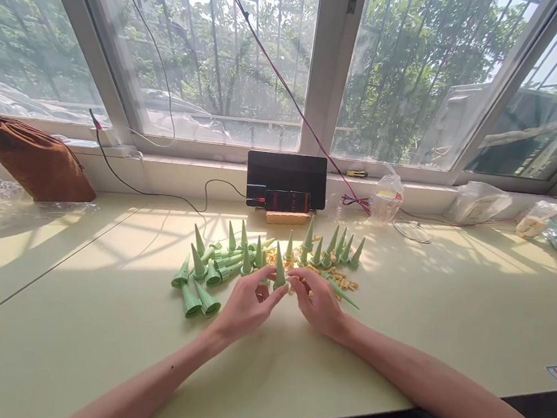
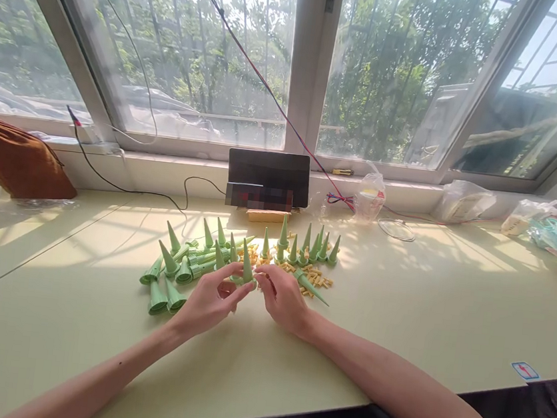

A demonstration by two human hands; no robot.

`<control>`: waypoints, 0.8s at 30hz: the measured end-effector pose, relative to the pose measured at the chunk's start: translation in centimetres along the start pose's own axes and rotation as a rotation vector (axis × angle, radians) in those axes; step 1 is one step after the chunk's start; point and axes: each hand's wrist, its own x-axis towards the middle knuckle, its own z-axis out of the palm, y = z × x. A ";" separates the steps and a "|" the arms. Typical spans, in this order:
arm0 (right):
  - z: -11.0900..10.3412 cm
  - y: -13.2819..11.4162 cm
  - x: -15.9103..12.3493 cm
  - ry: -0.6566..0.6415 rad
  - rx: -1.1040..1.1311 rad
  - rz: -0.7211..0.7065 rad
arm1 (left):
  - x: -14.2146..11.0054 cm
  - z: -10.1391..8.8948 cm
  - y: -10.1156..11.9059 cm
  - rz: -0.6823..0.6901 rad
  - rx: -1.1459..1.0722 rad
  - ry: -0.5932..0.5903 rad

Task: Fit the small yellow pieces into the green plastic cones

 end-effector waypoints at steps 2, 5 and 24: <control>0.0 0.0 0.0 -0.010 -0.006 0.018 | 0.0 0.0 -0.1 -0.024 -0.028 0.005; -0.1 -0.2 0.0 -0.037 -0.001 0.033 | 0.1 0.1 -0.2 -0.038 -0.068 0.024; -0.3 0.1 0.1 -0.038 0.056 -0.111 | -0.1 -0.2 0.7 -0.049 -0.203 0.097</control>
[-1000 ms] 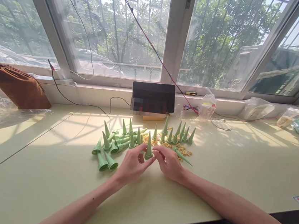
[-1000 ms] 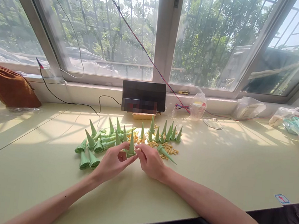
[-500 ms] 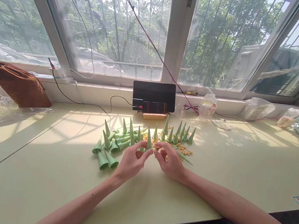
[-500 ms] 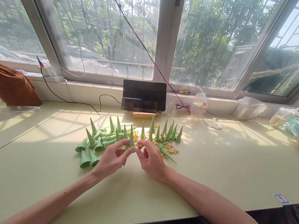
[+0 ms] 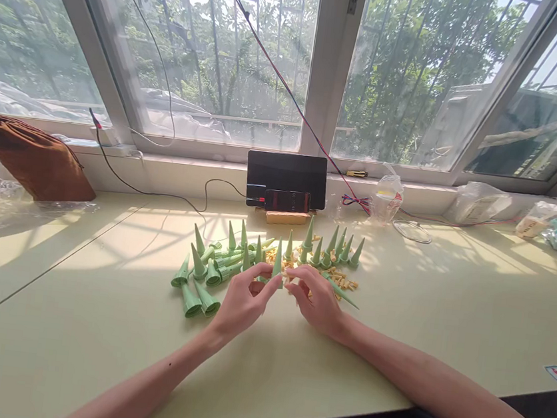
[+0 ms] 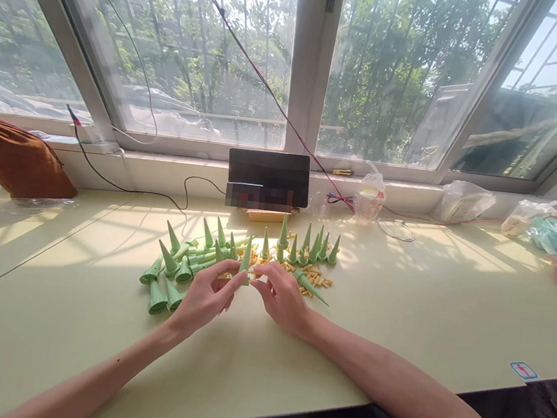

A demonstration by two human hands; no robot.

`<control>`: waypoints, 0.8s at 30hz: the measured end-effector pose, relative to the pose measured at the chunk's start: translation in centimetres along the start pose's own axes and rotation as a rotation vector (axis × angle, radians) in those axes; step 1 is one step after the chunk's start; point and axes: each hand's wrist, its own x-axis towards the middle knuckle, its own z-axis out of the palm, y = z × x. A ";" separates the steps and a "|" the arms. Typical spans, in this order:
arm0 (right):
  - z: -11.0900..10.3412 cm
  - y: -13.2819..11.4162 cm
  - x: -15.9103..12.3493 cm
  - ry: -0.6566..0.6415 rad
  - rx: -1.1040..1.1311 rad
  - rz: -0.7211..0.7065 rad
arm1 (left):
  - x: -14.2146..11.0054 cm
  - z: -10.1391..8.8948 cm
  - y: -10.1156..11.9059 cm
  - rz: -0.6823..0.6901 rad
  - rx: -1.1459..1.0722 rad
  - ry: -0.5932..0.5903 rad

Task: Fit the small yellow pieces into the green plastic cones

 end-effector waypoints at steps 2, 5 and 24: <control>0.0 0.0 0.0 0.004 -0.009 -0.007 | 0.0 0.0 -0.1 0.003 0.000 -0.014; 0.0 0.0 0.1 0.018 -0.033 -0.017 | 0.1 0.0 -0.3 0.009 0.009 -0.026; 0.0 0.0 -0.2 -0.022 -0.027 0.093 | 0.3 0.2 -1.4 0.164 0.093 -0.048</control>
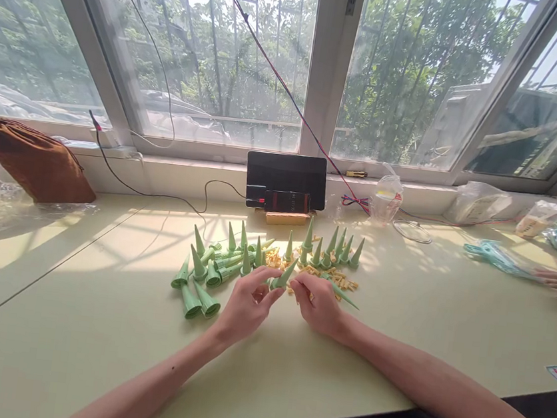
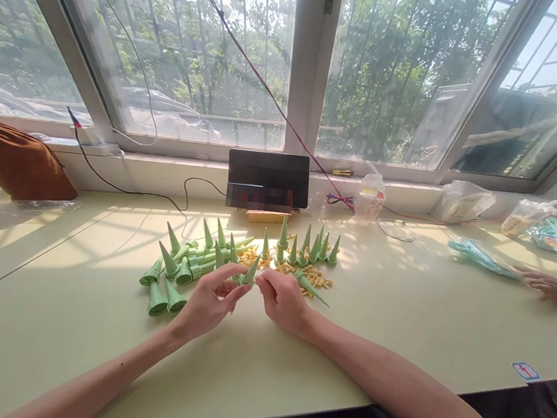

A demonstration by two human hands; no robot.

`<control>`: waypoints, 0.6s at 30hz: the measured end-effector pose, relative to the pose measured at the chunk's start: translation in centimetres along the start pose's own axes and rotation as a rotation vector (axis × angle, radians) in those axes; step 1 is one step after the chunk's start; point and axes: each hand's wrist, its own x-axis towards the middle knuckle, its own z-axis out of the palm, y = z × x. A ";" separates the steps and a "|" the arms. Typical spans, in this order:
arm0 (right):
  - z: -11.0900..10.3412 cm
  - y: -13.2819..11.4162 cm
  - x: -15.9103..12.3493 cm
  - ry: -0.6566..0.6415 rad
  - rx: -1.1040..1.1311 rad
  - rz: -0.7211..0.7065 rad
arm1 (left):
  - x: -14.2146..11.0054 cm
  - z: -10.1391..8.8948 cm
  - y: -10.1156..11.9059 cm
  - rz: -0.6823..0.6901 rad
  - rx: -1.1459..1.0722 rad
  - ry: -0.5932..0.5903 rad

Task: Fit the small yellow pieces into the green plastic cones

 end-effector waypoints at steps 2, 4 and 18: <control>0.1 0.0 0.0 0.002 0.003 0.000 | 0.0 0.0 0.0 0.011 0.005 0.004; 0.1 0.0 0.1 0.005 0.002 0.005 | 0.0 0.0 0.1 0.002 0.015 0.005; 0.0 -0.4 0.3 0.012 -0.043 0.015 | -0.3 -0.2 0.6 -0.118 -0.008 0.005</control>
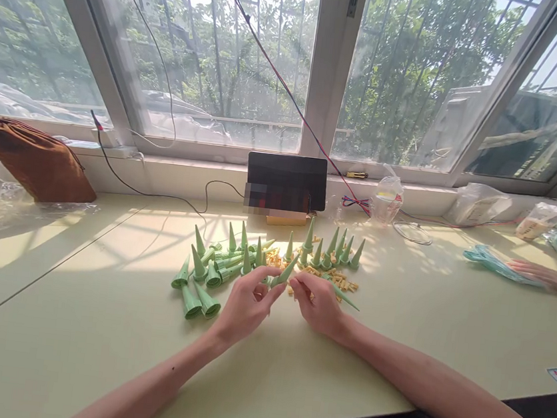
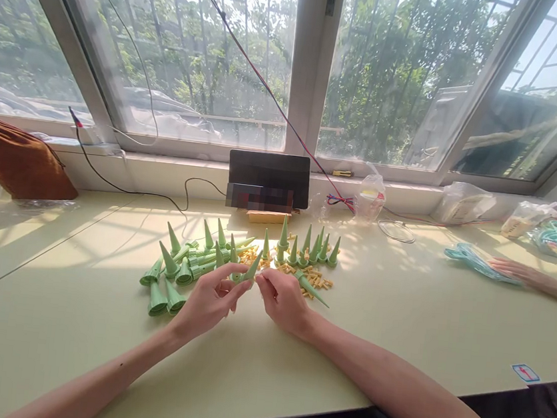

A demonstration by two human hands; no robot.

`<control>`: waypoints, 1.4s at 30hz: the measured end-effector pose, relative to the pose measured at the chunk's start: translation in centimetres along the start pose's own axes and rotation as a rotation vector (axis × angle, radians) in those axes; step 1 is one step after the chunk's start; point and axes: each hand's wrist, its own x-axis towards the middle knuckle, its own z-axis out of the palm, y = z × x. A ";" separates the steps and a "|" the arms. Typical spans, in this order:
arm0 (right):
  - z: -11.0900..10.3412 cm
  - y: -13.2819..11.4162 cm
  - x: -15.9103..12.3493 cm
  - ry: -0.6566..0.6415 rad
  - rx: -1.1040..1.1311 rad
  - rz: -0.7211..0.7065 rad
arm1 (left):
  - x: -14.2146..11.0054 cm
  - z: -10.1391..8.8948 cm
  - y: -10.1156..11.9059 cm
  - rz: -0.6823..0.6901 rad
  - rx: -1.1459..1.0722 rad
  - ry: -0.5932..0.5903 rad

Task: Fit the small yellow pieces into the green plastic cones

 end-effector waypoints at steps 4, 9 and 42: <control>-0.1 -0.2 0.2 0.060 -0.013 -0.049 | 0.1 -0.2 0.4 -0.040 0.002 0.047; -0.4 -0.2 0.2 0.067 -0.042 -0.122 | 0.6 -0.4 0.6 -0.125 -0.091 0.087; 0.3 0.4 -0.3 0.087 -0.064 -0.042 | 0.5 -0.2 0.2 -0.205 -0.221 -0.093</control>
